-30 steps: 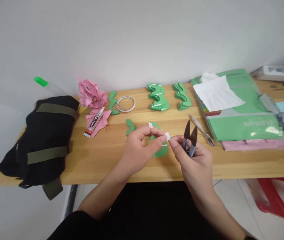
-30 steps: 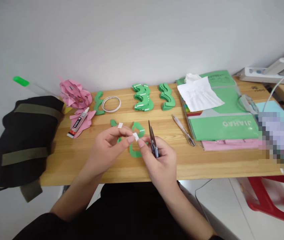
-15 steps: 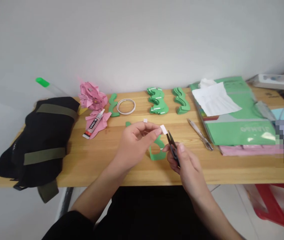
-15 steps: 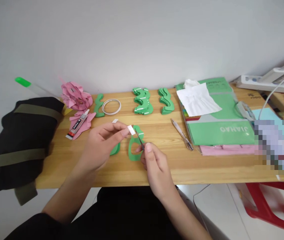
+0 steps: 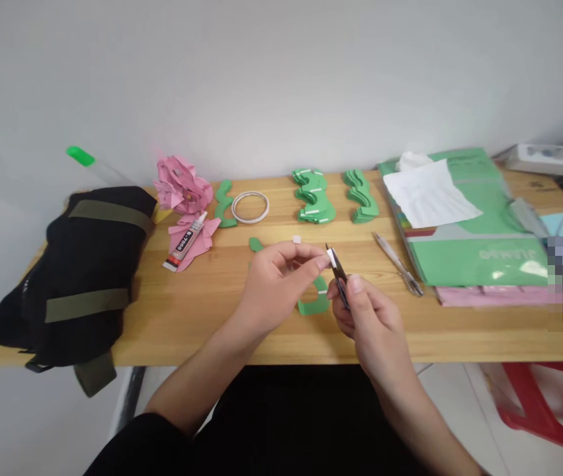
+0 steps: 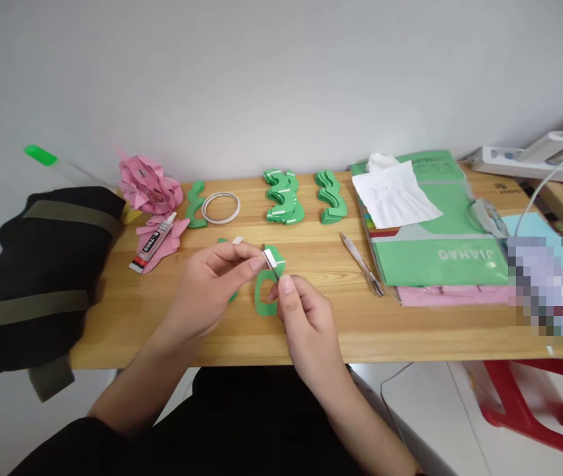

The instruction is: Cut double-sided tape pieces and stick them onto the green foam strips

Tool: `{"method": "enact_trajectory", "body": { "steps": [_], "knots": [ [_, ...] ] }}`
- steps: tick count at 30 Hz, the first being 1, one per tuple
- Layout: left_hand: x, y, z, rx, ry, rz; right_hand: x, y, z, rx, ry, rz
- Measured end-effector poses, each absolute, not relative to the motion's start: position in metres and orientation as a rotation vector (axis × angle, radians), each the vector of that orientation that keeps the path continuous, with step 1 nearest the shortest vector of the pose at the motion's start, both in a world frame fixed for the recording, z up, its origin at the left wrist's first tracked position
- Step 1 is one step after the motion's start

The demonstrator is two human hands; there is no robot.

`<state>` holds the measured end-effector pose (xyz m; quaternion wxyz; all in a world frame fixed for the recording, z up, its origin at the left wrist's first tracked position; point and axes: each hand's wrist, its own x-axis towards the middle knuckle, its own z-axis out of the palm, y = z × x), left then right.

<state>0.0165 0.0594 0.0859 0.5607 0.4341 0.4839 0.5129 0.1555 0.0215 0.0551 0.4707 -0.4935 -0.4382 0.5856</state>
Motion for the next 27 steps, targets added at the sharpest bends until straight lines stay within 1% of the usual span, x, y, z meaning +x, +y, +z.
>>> {"method": "enact_trajectory", "body": {
  "steps": [18,27],
  "knots": [
    [0.0165,0.0625,0.0821,0.963,1.127,1.201,0.1543,0.0268,0.0533,-1.229,-1.063,1.421],
    [0.0144,0.0664,0.0822,0.933,0.998,1.182,0.1532,0.0298,0.0540,-1.194,-1.064,1.420]
  ]
}}
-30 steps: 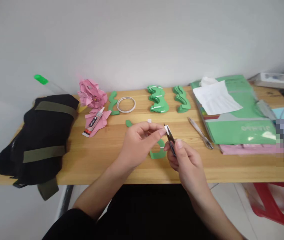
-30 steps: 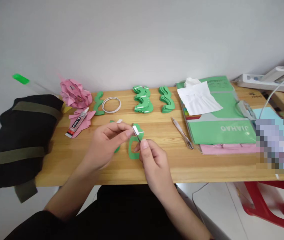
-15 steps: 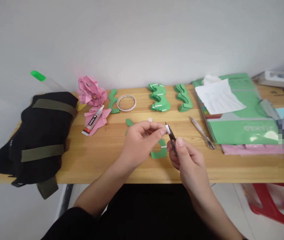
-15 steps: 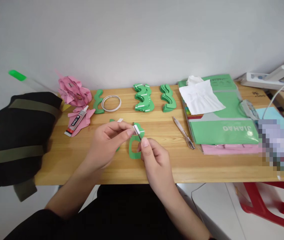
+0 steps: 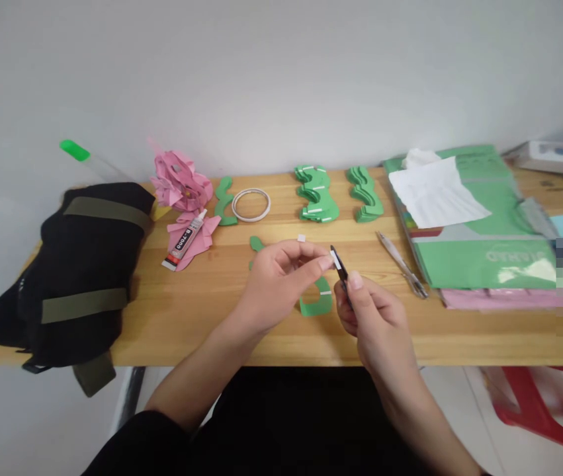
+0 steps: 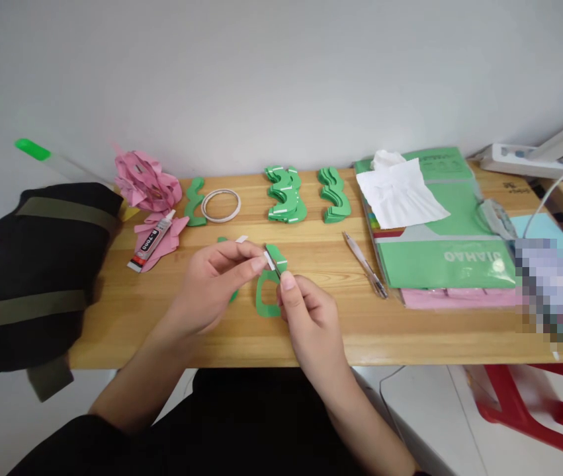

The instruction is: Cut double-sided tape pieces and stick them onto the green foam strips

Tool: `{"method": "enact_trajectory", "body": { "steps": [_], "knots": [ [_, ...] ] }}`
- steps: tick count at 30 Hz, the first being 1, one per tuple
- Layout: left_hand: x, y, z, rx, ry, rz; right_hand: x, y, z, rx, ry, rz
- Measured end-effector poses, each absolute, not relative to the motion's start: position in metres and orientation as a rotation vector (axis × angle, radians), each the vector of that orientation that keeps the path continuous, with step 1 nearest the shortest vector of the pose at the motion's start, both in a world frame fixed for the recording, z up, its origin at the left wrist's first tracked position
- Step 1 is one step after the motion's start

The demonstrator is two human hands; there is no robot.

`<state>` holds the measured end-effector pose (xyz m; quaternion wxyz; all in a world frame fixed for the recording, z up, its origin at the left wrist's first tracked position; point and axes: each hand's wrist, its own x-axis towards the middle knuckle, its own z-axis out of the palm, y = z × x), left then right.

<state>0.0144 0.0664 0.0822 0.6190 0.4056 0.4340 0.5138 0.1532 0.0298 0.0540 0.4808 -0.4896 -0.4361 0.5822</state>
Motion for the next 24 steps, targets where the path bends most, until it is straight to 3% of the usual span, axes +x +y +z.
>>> {"method": "enact_trajectory", "body": {
  "steps": [10,15,24],
  "knots": [
    [-0.007,0.069,0.080,1.026,1.000,1.318,0.171,0.027,0.059,-1.315,-1.523,1.113],
    [-0.018,0.067,0.087,1.471,1.099,1.086,0.185,0.033,0.070,-1.378,-1.916,0.912],
    [-0.023,0.062,0.093,1.747,1.104,0.942,0.185,0.031,0.075,-1.376,-2.033,0.906]
  ]
}}
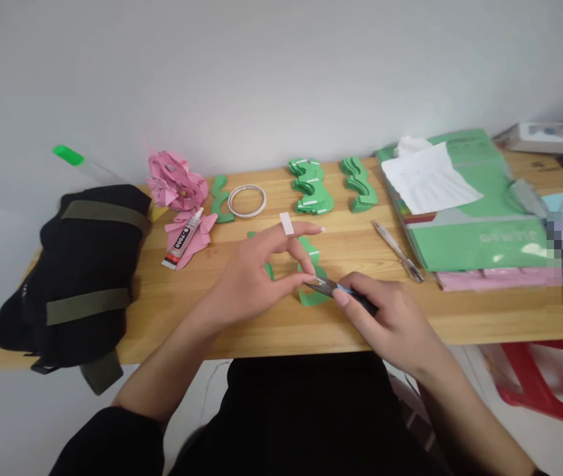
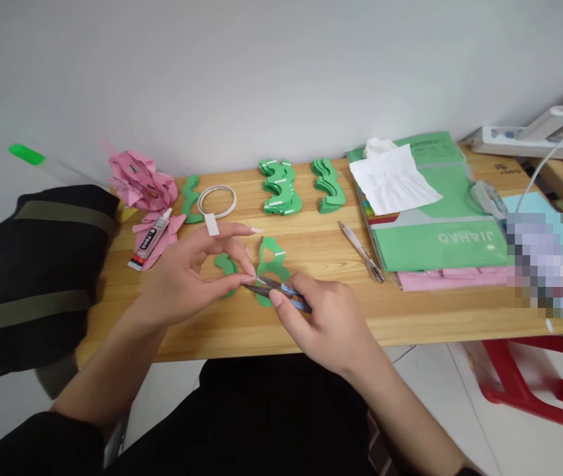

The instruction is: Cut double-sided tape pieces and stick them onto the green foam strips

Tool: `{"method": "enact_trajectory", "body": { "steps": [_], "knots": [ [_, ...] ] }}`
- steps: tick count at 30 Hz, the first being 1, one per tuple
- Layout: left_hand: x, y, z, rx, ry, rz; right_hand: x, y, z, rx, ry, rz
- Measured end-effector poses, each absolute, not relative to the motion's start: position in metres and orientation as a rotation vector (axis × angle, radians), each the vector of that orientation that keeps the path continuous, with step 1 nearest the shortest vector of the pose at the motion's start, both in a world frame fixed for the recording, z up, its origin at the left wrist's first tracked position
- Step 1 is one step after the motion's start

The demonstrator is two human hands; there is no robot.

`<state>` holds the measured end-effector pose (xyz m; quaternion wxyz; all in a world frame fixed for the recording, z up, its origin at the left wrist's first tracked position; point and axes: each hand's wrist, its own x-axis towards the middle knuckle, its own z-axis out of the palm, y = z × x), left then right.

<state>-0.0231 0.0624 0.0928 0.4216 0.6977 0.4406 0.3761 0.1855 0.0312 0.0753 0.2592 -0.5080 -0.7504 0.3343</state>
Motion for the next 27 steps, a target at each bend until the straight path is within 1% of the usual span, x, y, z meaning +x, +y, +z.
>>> {"method": "enact_trajectory", "body": {
  "steps": [6,8,11,13,16,19,23,27],
  "knots": [
    [-0.030,0.065,0.085,1.925,1.052,0.873,0.189,0.033,0.071,-1.382,-2.148,1.018],
    [-0.031,0.065,0.080,1.850,1.050,0.896,0.192,0.034,0.068,-1.394,-2.168,1.065],
    [-0.032,0.066,0.075,1.577,1.138,0.953,0.195,0.033,0.061,-1.444,-2.137,1.153],
    [-0.031,0.065,0.072,1.373,1.199,0.973,0.193,0.033,0.056,-1.445,-1.953,1.234],
    [-0.027,0.064,0.069,1.156,1.210,0.966,0.181,0.033,0.051,-1.413,-1.509,1.295],
    [-0.022,0.062,0.066,1.061,1.183,0.949,0.166,0.036,0.049,-1.391,-1.295,1.323],
    [-0.019,0.059,0.064,1.104,1.180,0.928,0.158,0.041,0.045,-1.361,-1.238,1.322],
    [-0.026,0.056,0.053,1.431,1.286,0.998,0.169,0.044,0.035,-1.377,-1.125,1.346]
  ]
}}
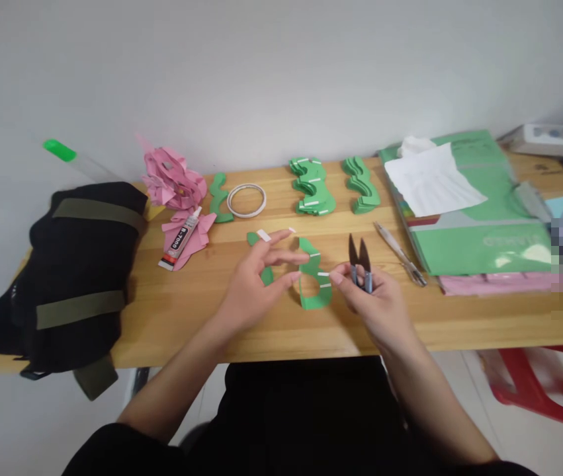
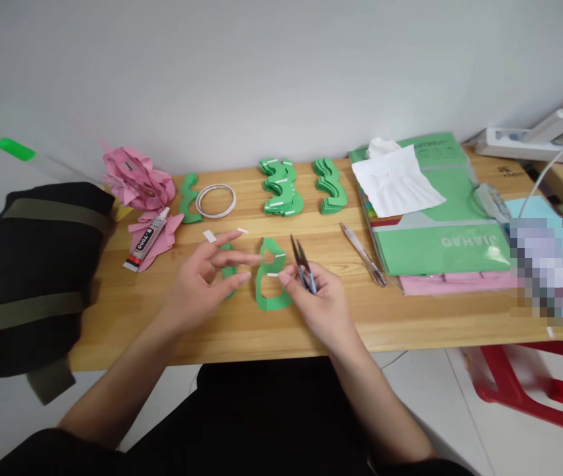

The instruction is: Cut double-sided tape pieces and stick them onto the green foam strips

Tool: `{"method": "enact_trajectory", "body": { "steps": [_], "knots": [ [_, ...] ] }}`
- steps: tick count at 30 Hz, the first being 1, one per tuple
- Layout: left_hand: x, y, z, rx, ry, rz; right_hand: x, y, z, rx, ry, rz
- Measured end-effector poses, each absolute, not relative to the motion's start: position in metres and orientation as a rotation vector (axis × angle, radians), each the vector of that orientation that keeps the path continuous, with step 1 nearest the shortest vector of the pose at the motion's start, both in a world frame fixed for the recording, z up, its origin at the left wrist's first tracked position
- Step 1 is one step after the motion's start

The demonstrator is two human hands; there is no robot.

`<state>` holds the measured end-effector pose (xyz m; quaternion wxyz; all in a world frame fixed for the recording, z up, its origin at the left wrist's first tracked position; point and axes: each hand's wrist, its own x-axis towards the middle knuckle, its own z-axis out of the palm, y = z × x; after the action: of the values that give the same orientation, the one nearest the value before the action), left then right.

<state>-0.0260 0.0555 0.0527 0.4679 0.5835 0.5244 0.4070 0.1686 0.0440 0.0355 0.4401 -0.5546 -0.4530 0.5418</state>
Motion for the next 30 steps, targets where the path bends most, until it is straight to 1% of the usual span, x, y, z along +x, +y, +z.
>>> {"method": "enact_trajectory", "body": {
  "steps": [3,6,12,20,23,27,30],
  "knots": [
    [-0.036,0.053,0.037,1.716,1.430,0.941,0.180,0.046,0.028,-1.441,-0.889,1.330],
    [-0.039,0.050,0.024,1.878,1.353,0.772,0.186,0.049,0.023,-1.500,-0.734,1.306],
    [-0.023,0.049,0.019,2.099,1.107,0.567,0.185,0.053,0.019,-1.571,-0.778,1.300],
    [-0.019,0.059,0.008,2.297,1.069,0.494,0.183,0.068,0.021,-1.569,-0.849,1.355],
    [-0.018,0.060,0.001,2.333,1.082,0.500,0.175,0.081,0.024,-1.571,-0.864,1.454],
    [-0.019,0.060,-0.004,2.320,1.076,0.520,0.162,0.098,0.026,-1.570,-0.767,1.655],
    [-0.019,0.060,-0.006,2.283,1.085,0.513,0.156,0.106,0.024,-1.567,-0.715,1.741]
  ]
}}
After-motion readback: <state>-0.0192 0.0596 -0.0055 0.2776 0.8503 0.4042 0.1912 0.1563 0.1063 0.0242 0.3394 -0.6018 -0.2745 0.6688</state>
